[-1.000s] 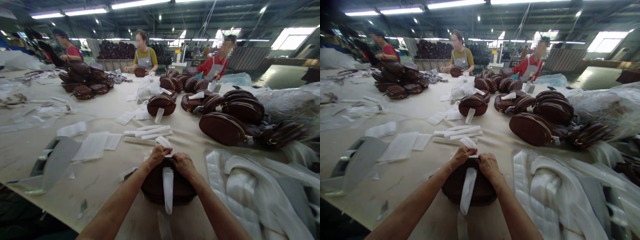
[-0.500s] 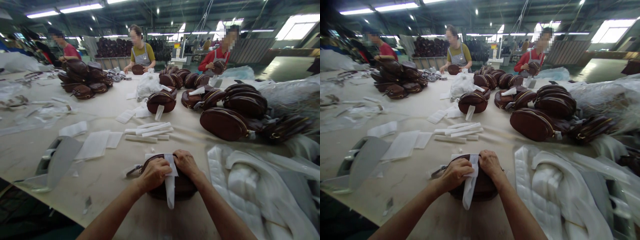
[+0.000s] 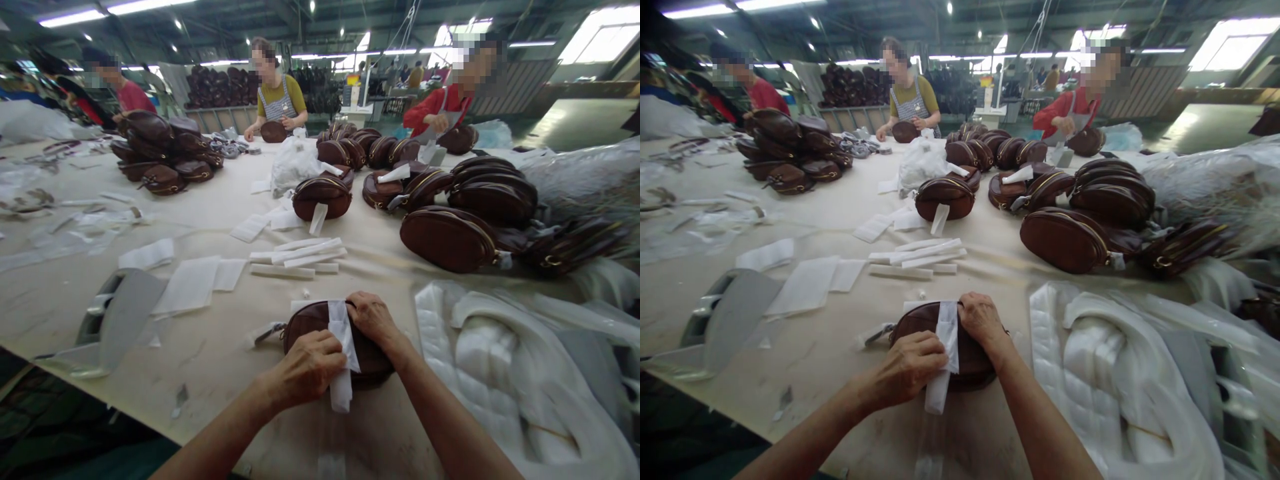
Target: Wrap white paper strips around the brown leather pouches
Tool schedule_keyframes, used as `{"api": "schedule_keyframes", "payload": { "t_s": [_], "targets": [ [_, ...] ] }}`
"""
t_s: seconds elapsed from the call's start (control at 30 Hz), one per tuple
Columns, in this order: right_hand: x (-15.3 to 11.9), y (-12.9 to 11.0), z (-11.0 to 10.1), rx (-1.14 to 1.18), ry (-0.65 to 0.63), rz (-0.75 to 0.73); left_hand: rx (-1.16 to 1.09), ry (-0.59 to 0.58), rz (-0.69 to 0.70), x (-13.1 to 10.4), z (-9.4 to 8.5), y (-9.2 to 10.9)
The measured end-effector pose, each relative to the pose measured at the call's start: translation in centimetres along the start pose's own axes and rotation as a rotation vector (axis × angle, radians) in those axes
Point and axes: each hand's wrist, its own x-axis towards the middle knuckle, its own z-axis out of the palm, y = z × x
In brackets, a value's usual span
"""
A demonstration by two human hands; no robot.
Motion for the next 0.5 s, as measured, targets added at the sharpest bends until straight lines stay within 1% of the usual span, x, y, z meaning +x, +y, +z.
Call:
{"api": "schedule_keyframes", "payload": {
  "t_s": [0.17, 0.23, 0.33, 0.4, 0.43, 0.5],
  "targets": [
    [0.0, 0.0, 0.0, 0.013, 0.004, 0.009, 0.002, 0.074, 0.015, -0.8, -0.4, 1.0],
    [0.0, 0.1, 0.1, 0.021, 0.009, 0.007, 0.023, 0.038, 0.037, -1.2, -0.8, 1.2],
    [0.0, 0.2, 0.3, 0.035, 0.020, -0.004, 0.050, -0.083, 0.048, -1.9, -1.5, 1.3],
    [0.1, 0.2, 0.5, 0.047, 0.031, -0.017, 0.068, -0.132, 0.077, -2.3, -1.6, 1.1],
    [0.2, 0.2, 0.5, 0.055, 0.038, -0.025, 0.080, -0.128, 0.095, -2.5, -1.4, 1.1],
    [0.3, 0.3, 0.4, 0.076, 0.056, -0.049, 0.108, -0.053, 0.121, -2.8, -0.7, 0.9]
  ]
}}
